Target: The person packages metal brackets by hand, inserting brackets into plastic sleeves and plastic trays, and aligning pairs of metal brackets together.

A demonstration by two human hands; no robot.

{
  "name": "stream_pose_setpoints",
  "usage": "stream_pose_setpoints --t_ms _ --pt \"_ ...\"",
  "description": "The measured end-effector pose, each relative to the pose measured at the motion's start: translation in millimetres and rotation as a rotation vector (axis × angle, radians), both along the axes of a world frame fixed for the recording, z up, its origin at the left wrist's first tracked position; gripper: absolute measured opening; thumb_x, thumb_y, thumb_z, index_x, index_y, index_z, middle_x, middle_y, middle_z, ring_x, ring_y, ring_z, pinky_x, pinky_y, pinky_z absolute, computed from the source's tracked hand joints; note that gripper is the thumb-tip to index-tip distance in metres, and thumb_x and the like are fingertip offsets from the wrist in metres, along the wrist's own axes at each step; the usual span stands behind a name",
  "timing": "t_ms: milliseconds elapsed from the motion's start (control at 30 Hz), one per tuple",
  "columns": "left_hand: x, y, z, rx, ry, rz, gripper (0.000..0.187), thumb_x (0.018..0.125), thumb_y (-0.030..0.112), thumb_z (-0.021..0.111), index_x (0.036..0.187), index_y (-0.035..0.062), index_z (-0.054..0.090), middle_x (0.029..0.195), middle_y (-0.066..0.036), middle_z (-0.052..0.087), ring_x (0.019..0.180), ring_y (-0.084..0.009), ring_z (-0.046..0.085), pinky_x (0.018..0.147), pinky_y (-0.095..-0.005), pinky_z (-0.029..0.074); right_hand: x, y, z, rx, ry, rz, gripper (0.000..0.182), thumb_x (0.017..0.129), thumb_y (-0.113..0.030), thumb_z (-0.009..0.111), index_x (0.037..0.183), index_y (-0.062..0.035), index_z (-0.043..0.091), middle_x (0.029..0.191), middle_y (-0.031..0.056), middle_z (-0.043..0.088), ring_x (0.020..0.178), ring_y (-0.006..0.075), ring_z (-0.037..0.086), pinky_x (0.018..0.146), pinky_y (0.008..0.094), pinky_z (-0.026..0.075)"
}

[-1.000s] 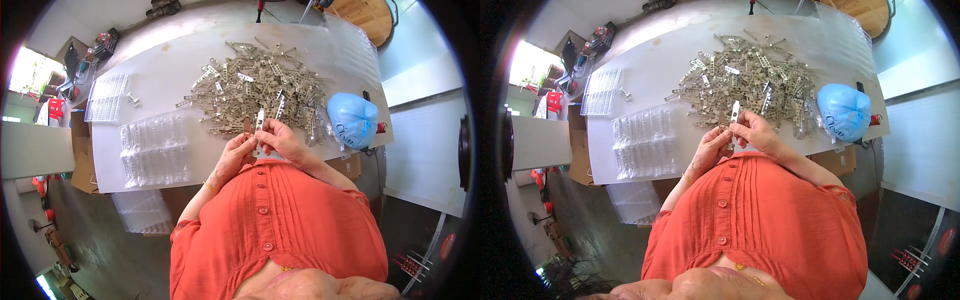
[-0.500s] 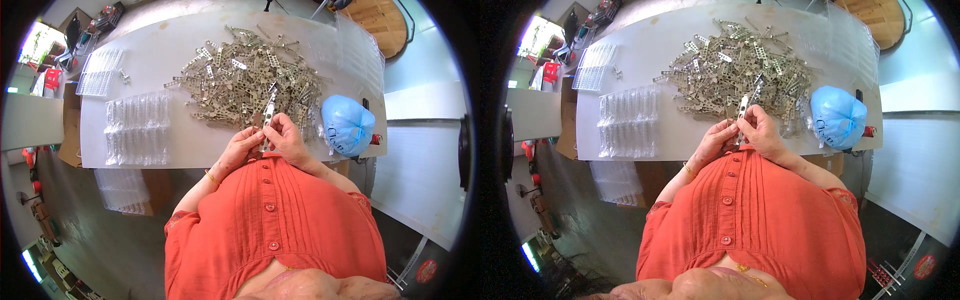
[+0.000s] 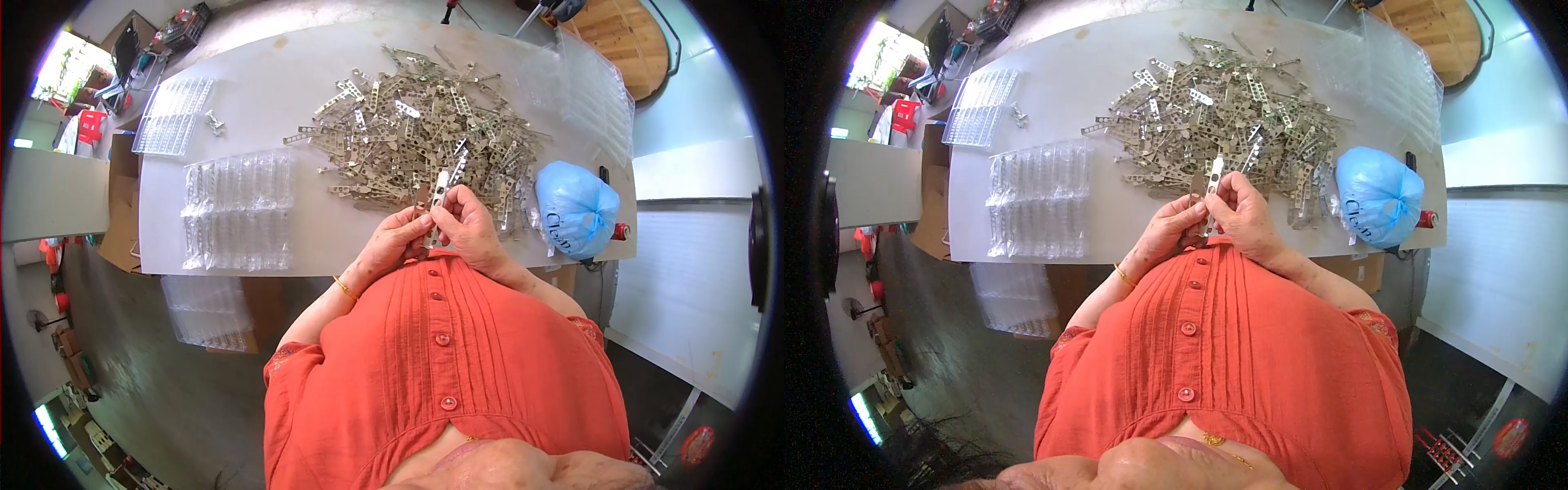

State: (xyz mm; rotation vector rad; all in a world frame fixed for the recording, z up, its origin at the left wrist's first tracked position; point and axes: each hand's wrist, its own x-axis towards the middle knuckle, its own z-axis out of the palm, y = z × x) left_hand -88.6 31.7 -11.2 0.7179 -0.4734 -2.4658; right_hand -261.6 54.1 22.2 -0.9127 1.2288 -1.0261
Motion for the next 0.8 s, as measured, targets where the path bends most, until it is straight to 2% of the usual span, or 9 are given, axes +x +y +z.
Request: stream_pose_setpoints --t_ms 333,400,433,500,533,600,633,700,800 --pt "64.8 -21.4 8.2 0.027 -0.107 0.009 0.014 0.098 0.022 0.059 0.103 0.0088 0.059 0.081 0.003 0.058 0.06 -0.0052 0.043 0.055 -0.0227 0.04 60.3 -13.8 0.1 0.001 -0.023 -0.032 0.009 0.097 -0.012 0.057 0.097 -0.005 0.051 0.079 0.0 0.056 0.061 0.006 0.051 0.055 0.0222 0.045" --pt "75.9 -24.5 2.5 -0.213 -0.101 0.005 0.013 0.098 0.021 0.06 0.1 0.0079 0.059 0.082 0.002 0.061 0.06 -0.0056 0.047 0.055 -0.0226 0.041 70.5 -15.9 -0.3 0.043 -0.134 -0.056 0.009 0.098 -0.013 0.056 0.098 -0.0048 0.052 0.08 0.0003 0.056 0.062 0.0066 0.051 0.057 0.0232 0.045" --pt "78.6 -25.4 3.7 -0.213 -0.099 -0.003 0.013 0.098 0.021 0.06 0.1 0.0079 0.059 0.082 0.002 0.061 0.06 -0.0056 0.047 0.055 -0.0226 0.041 75.0 -16.6 -0.4 0.083 -0.247 -0.075 0.009 0.099 -0.014 0.056 0.099 -0.0046 0.053 0.081 0.0007 0.057 0.063 0.0071 0.052 0.059 0.0243 0.046" --pt "82.2 -26.8 9.6 -0.803 -0.463 0.084 0.015 0.098 0.02 0.06 0.097 0.0053 0.059 0.081 0.0 0.064 0.063 -0.006 0.053 0.055 -0.0237 0.044 82.3 -18.1 -4.5 0.103 -0.313 -0.074 0.01 0.099 -0.014 0.055 0.102 -0.0042 0.054 0.082 0.0009 0.057 0.066 0.0077 0.053 0.062 0.0248 0.047" --pt "85.8 -27.2 11.8 -0.806 -0.458 0.077 0.015 0.098 0.02 0.06 0.097 0.0053 0.059 0.081 0.0 0.064 0.063 -0.006 0.053 0.055 -0.0237 0.044 85.5 -18.3 -6.7 0.124 -0.381 -0.065 0.011 0.1 -0.014 0.054 0.104 -0.0039 0.055 0.084 0.0011 0.057 0.069 0.0084 0.053 0.065 0.0252 0.048" --pt "92.5 -28.4 16.5 -1.102 -0.613 0.103 0.014 0.096 0.017 0.061 0.098 0.0033 0.059 0.078 -0.003 0.067 0.063 -0.0125 0.062 0.056 -0.0279 0.048 89.6 -18.5 -9.5 0.13 -0.425 -0.029 0.013 0.1 -0.014 0.053 0.107 -0.0037 0.056 0.085 0.0014 0.057 0.073 0.0091 0.054 0.069 0.0257 0.048" --pt "95.5 -31.7 19.6 -1.104 -0.607 0.101 0.014 0.096 0.017 0.061 0.098 0.0033 0.059 0.078 -0.003 0.067 0.063 -0.0125 0.062 0.056 -0.0279 0.048 91.2 -18.6 -9.9 0.14 -0.471 0.016 0.016 0.101 -0.015 0.051 0.11 -0.0035 0.056 0.087 0.0016 0.058 0.077 0.0099 0.055 0.073 0.0262 0.048" --pt "100.4 -38.8 27.2 -1.554 -0.831 0.05 0.016 0.092 0.014 0.062 0.104 0.0029 0.06 0.077 -0.006 0.068 0.066 -0.0206 0.067 0.058 -0.0329 0.051 94.8 -17.6 -9.3 0.108 -0.489 0.027 0.017 0.102 -0.015 0.05 0.112 -0.0036 0.057 0.09 0.0019 0.058 0.081 0.0106 0.055 0.076 0.0266 0.048" --pt "100.3 -38.0 40.4 -1.732 -0.904 0.112 0.023 0.089 0.012 0.063 0.11 0.0042 0.061 0.077 -0.007 0.067 0.067 -0.025 0.066 0.059 -0.0361 0.051 99.1 -16.5 -12.5 0.125 -0.553 0.017 0.019 0.102 -0.016 0.049 0.114 -0.0036 0.057 0.099 0.0035 0.06 0.089 0.0127 0.057 0.083 0.0291 0.048"
